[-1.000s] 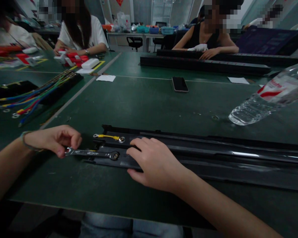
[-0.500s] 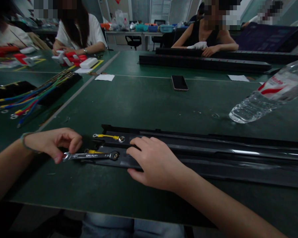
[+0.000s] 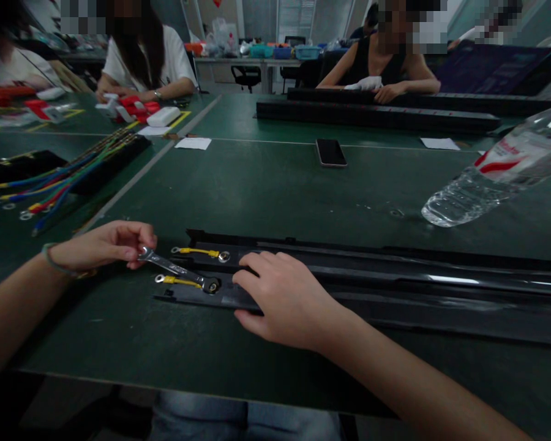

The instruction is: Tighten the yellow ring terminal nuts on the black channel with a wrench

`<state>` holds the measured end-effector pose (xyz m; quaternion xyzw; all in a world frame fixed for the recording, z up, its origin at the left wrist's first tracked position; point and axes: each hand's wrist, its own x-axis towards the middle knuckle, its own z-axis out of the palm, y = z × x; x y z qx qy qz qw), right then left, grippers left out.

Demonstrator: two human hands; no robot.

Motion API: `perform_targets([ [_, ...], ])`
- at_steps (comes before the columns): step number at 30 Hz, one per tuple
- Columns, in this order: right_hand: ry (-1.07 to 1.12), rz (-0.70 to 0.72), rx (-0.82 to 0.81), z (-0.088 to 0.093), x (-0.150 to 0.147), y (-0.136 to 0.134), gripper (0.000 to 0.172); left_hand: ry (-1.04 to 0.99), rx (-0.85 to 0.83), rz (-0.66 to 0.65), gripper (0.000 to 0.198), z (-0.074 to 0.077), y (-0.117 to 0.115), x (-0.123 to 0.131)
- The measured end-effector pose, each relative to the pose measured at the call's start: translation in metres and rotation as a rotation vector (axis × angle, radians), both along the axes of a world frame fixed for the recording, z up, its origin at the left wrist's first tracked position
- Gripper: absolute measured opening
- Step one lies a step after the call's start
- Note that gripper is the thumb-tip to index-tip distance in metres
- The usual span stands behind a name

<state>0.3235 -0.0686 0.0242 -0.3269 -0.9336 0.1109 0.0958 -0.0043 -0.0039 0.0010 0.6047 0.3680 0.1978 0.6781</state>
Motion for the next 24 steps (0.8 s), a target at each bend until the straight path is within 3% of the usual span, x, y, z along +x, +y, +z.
perform_targets([
  [9,0.000,0.003,0.000,0.000,0.000,0.001,0.031,-0.055,-0.169,-0.155,0.024,0.003,-0.008,0.002],
  [16,-0.012,0.000,-0.009,0.000,0.001,0.001,0.031,0.046,-0.197,-0.322,0.031,0.006,-0.016,0.009],
  [24,-0.014,-0.001,-0.001,-0.001,0.001,0.000,0.030,0.057,-0.175,-0.285,0.029,0.007,-0.014,0.009],
])
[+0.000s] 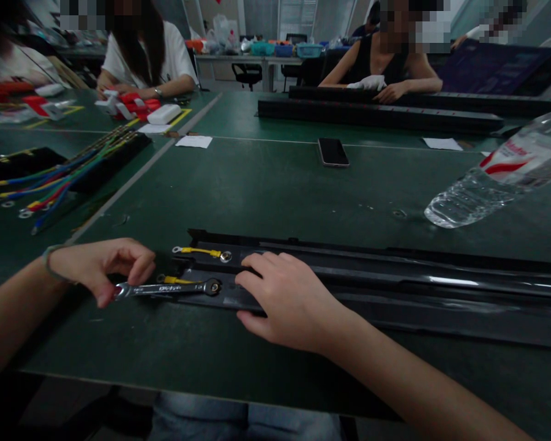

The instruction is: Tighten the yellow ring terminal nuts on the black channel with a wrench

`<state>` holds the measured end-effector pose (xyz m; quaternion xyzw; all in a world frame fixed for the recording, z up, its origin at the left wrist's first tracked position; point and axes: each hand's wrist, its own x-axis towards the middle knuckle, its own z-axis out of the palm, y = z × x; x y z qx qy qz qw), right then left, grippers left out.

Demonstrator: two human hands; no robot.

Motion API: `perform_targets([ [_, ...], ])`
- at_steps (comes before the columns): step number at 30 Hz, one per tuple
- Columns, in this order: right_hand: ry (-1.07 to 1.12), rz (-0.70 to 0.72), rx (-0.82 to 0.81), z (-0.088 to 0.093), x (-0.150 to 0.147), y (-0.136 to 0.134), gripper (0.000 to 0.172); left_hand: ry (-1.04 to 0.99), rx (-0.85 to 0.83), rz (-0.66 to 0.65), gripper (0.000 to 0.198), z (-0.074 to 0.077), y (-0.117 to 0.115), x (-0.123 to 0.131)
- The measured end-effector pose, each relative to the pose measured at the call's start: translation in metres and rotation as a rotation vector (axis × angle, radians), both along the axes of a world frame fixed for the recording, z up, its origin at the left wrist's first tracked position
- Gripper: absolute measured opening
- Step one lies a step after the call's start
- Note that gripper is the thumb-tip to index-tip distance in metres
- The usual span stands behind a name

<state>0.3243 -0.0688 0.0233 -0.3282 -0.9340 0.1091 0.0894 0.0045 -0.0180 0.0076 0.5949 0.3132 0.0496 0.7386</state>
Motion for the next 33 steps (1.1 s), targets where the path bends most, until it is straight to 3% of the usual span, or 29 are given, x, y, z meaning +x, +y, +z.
perform_targets([
  [6,0.005,-0.001,0.003,0.000,-0.001,0.001,0.030,-0.077,0.064,0.138,0.023,-0.001,0.005,-0.005],
  [11,0.010,-0.006,0.004,0.000,0.000,0.001,0.031,-0.085,0.174,0.332,0.020,-0.008,0.011,-0.005],
  [14,0.012,-0.003,0.002,0.001,0.000,0.001,0.030,-0.110,0.179,0.366,0.023,-0.011,0.011,-0.004],
  [19,0.020,0.001,-0.004,0.002,-0.001,0.001,0.030,-0.136,0.144,0.354,0.028,-0.009,0.009,-0.002],
  [27,0.022,0.003,-0.005,0.001,0.000,0.001,0.030,-0.104,0.024,0.213,0.038,-0.004,0.006,-0.003],
  [33,0.002,0.003,-0.006,0.002,-0.001,0.001,0.031,-0.088,0.127,0.036,0.039,-0.002,0.002,0.002],
])
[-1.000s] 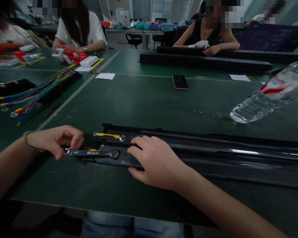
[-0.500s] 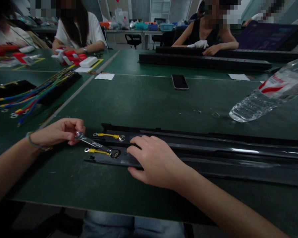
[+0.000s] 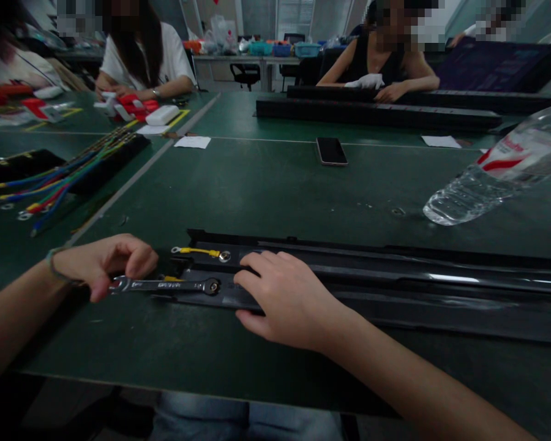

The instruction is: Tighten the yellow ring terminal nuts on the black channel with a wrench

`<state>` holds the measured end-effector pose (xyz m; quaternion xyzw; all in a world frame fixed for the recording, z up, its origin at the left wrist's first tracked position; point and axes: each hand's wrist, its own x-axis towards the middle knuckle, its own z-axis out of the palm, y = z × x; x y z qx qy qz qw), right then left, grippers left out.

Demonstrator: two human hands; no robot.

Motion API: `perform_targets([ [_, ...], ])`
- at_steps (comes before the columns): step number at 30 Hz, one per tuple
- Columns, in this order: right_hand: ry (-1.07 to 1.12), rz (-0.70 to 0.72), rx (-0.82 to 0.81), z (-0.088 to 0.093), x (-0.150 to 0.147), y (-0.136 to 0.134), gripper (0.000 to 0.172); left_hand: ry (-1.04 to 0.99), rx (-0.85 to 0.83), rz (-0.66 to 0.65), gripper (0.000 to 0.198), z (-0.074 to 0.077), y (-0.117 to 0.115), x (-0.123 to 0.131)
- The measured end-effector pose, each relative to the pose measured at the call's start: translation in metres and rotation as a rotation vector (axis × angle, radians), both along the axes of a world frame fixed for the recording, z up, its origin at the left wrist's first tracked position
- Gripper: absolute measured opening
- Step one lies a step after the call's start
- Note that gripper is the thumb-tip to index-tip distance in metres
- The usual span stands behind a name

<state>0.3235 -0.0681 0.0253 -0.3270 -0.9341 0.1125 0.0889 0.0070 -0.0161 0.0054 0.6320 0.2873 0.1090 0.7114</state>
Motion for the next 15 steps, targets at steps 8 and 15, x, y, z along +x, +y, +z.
perform_targets([
  [8,0.018,-0.002,0.002,-0.0007,0.0000,0.0000,0.030,0.068,0.130,-0.124,0.037,0.0026,-0.0020,0.0039],
  [15,0.020,-0.006,0.008,-0.0001,-0.0004,-0.0001,0.029,0.016,0.140,-0.047,0.031,0.0014,0.0031,-0.0017],
])
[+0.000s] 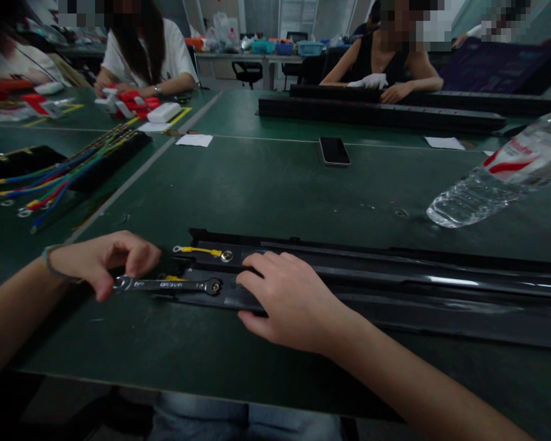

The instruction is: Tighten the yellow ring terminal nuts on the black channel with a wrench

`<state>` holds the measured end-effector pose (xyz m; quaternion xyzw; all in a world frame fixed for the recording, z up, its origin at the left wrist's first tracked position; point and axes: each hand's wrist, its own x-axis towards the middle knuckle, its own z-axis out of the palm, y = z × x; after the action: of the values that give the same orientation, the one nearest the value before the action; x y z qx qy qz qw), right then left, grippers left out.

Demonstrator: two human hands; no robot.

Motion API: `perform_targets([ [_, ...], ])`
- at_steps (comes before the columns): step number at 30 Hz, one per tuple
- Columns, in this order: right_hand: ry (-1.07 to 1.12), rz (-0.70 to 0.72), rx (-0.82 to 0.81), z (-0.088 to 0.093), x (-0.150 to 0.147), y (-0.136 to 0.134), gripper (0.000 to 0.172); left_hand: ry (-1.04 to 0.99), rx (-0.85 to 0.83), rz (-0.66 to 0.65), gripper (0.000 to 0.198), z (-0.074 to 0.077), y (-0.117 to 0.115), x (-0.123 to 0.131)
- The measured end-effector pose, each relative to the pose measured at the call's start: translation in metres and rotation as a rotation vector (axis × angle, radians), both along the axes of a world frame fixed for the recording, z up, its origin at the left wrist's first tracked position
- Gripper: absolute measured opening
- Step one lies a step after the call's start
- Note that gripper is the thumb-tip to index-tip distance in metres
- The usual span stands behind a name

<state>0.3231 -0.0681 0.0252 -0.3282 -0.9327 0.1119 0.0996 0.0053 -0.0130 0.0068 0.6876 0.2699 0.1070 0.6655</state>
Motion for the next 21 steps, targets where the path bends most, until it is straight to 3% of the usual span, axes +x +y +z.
perform_targets([
  [8,0.001,-0.003,0.011,0.000,0.000,0.000,0.029,-0.029,0.076,0.311,0.022,-0.007,0.010,-0.007],
  [11,-0.002,-0.001,0.010,0.000,0.001,-0.001,0.030,0.012,0.080,0.360,0.019,-0.010,0.012,-0.010],
  [16,0.006,0.001,0.008,0.000,0.001,0.000,0.029,0.013,0.052,0.338,0.023,-0.009,0.010,-0.009],
  [21,0.006,0.001,0.017,0.000,0.000,0.000,0.029,-0.012,-0.023,0.210,0.036,-0.004,0.005,-0.003],
])
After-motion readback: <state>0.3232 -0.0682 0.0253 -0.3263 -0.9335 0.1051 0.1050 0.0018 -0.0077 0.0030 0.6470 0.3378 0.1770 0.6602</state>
